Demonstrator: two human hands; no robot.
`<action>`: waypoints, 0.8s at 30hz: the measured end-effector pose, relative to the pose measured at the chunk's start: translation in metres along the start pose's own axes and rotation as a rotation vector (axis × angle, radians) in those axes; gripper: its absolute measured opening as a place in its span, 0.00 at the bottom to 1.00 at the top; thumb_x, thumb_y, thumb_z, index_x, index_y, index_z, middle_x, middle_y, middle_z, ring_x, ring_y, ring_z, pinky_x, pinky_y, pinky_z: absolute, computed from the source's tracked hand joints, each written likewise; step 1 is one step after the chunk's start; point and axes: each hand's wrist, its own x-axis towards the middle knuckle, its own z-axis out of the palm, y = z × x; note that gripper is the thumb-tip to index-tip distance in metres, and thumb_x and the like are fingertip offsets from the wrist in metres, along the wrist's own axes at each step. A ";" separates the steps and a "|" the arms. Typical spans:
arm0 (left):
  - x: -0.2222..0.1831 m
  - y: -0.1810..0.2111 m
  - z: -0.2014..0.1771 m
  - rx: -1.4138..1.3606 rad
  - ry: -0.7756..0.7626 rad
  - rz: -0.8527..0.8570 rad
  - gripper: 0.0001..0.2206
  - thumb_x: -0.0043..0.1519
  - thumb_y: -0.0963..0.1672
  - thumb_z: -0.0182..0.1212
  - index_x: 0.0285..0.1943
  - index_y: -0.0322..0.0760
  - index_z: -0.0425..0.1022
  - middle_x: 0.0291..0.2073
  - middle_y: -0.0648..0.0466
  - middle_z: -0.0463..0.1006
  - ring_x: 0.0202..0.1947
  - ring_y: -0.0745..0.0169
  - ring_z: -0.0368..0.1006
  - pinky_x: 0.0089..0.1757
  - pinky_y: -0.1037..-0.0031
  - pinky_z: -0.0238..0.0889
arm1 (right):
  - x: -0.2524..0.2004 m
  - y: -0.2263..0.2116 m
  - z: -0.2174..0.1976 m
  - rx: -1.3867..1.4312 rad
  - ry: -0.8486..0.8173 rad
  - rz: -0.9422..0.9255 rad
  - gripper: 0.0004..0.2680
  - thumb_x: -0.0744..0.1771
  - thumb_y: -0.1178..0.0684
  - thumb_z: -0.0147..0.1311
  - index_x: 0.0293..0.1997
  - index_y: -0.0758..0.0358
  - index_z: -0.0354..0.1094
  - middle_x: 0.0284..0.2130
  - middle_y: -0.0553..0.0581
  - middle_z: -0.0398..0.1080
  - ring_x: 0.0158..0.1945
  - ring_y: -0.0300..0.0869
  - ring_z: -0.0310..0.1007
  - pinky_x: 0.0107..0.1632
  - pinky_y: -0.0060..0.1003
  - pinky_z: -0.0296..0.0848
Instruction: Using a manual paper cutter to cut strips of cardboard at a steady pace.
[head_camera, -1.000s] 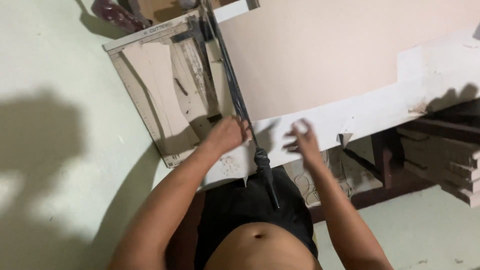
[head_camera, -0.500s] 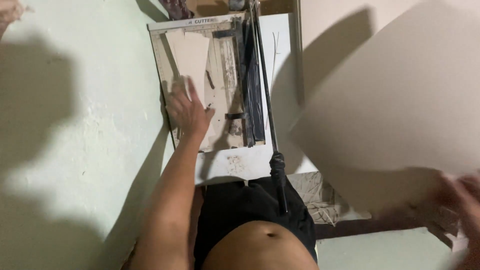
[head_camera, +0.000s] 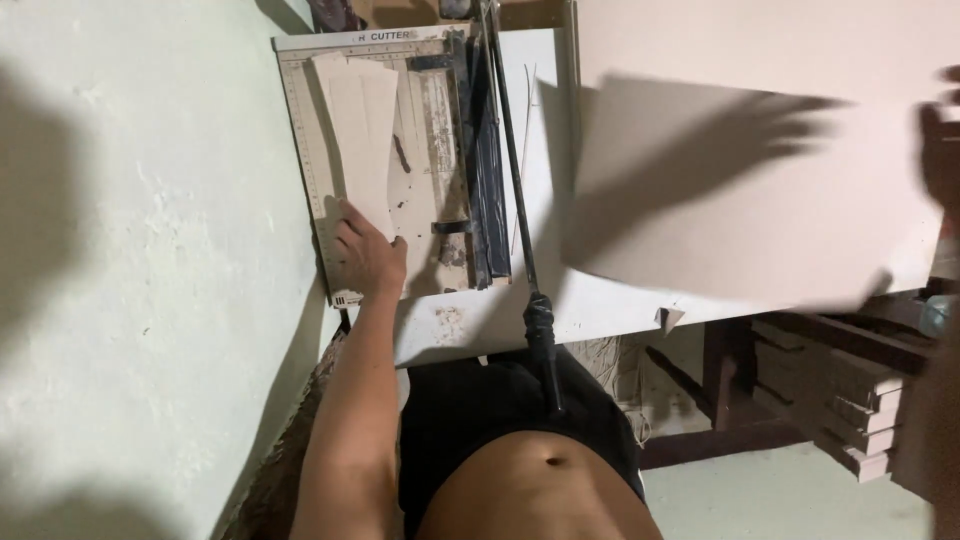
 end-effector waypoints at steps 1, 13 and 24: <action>0.002 -0.003 -0.001 -0.006 -0.001 0.054 0.45 0.61 0.48 0.64 0.80 0.38 0.33 0.64 0.39 0.57 0.58 0.44 0.62 0.49 0.53 0.66 | -0.007 -0.070 0.014 -0.063 0.020 0.006 0.19 0.74 0.67 0.42 0.79 0.75 0.53 0.60 0.80 0.60 0.57 0.75 0.59 0.59 0.66 0.57; -0.017 -0.018 0.000 -0.044 -0.066 0.002 0.45 0.59 0.46 0.67 0.79 0.31 0.37 0.63 0.34 0.56 0.62 0.31 0.59 0.53 0.46 0.65 | -0.148 -0.222 0.282 1.262 0.096 1.239 0.43 0.71 0.32 0.58 0.75 0.67 0.15 0.70 0.84 0.33 0.72 0.70 0.45 0.67 0.68 0.53; -0.012 0.003 -0.036 0.046 -0.047 0.025 0.45 0.57 0.54 0.61 0.79 0.34 0.38 0.67 0.37 0.52 0.65 0.34 0.53 0.58 0.45 0.53 | -0.183 -0.281 0.331 1.502 0.244 1.208 0.06 0.68 0.50 0.63 0.37 0.52 0.67 0.32 0.46 0.65 0.42 0.46 0.74 0.50 0.45 0.79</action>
